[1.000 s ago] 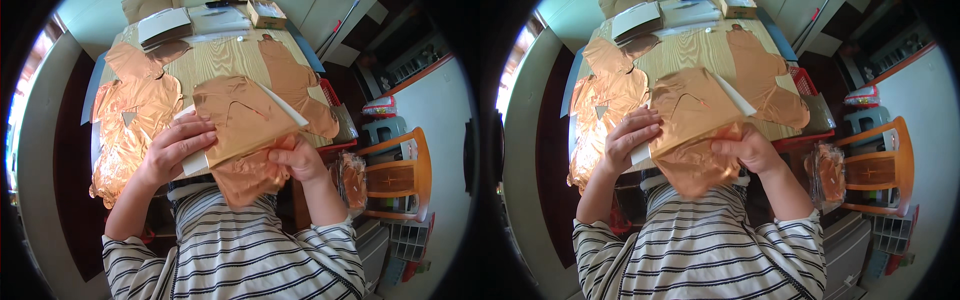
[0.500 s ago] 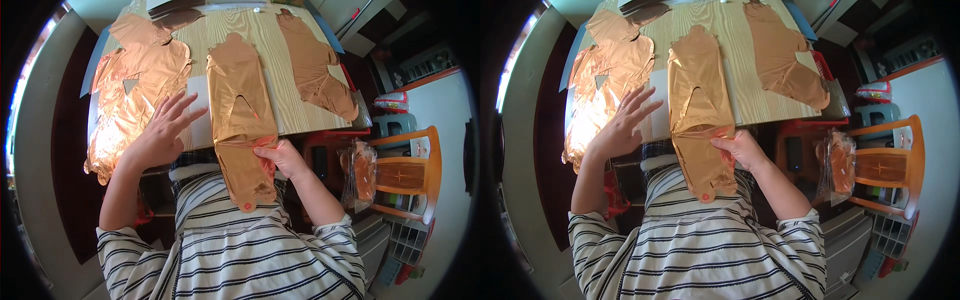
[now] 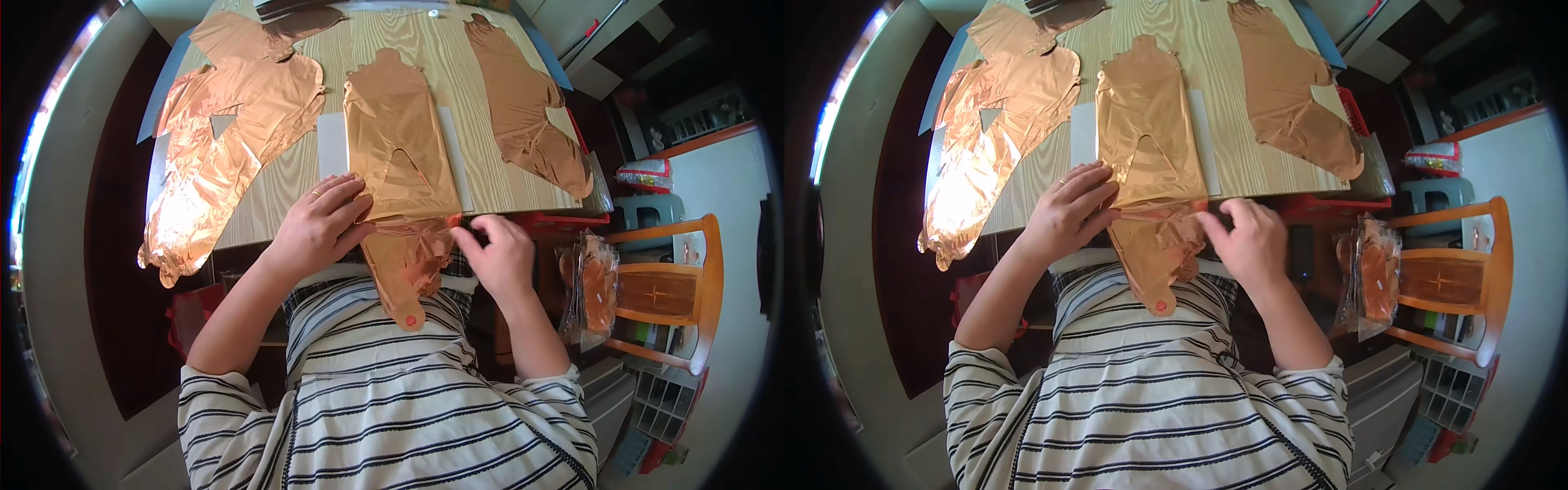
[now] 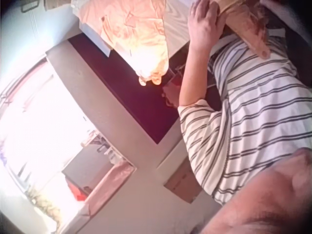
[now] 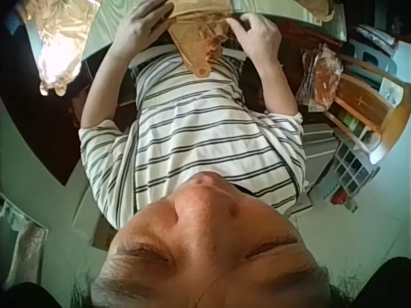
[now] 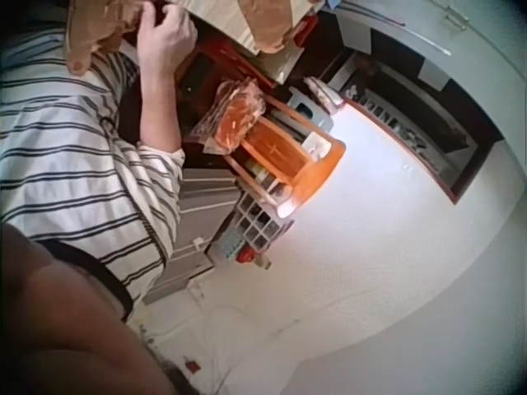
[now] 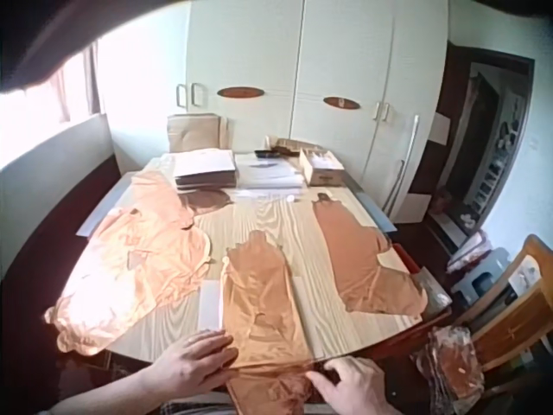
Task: Fold rose-gold balloon items and place them into plastic sleeves with instructional card inserts.
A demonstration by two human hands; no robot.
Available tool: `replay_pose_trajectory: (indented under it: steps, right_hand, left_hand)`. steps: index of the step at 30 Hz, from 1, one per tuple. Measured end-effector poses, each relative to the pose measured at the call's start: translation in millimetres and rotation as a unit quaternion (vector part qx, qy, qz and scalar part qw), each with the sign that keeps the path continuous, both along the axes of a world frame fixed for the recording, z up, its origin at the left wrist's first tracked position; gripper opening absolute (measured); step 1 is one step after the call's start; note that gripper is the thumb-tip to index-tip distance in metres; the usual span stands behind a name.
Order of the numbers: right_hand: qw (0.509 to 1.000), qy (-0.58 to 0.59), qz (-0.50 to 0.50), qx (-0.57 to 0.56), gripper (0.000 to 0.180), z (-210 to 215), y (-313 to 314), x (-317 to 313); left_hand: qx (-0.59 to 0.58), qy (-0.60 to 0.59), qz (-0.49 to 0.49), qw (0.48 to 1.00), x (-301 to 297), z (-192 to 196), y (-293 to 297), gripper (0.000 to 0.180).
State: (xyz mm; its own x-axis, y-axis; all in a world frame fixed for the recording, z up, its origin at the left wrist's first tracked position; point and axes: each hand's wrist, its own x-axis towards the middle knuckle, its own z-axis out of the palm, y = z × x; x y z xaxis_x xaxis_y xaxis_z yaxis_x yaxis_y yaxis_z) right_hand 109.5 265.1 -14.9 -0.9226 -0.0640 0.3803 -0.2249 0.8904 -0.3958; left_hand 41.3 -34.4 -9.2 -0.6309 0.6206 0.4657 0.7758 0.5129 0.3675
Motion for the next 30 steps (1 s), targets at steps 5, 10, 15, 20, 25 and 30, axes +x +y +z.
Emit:
replay_pose_trajectory:
  steps: [5,10,15,20,25,30]
  right_hand:
    - [0.973,0.135,0.181,0.050,0.048,11.9,-3.2,-19.0]
    - [0.963,0.136,0.178,0.150,0.048,-12.7,-9.4,-38.4]
    - [0.955,0.202,0.161,0.148,0.035,-25.6,-11.0,-28.1]
    - [0.955,0.204,0.152,0.155,0.031,-19.8,-10.6,-26.3]
    - [0.955,0.184,0.181,0.144,0.025,-5.5,-5.6,-22.8]
    - [0.949,0.162,0.243,0.116,0.020,39.3,5.2,-36.8]
  left_hand:
    - [-0.019,0.032,-0.007,0.999,0.0,-3.8,-1.5,0.043]
    - [-0.043,0.055,-0.010,0.998,4.4,-7.1,-3.5,0.045]
    - [-0.048,0.140,-0.003,0.989,16.2,-25.1,-6.9,0.041]
    - [-0.030,0.183,0.006,0.983,17.7,-31.8,-5.5,0.034]
    - [-0.034,0.164,-0.017,0.986,18.9,-22.8,-11.0,0.032]
    - [-0.065,0.180,-0.059,0.980,1.7,41.0,-13.6,0.023]
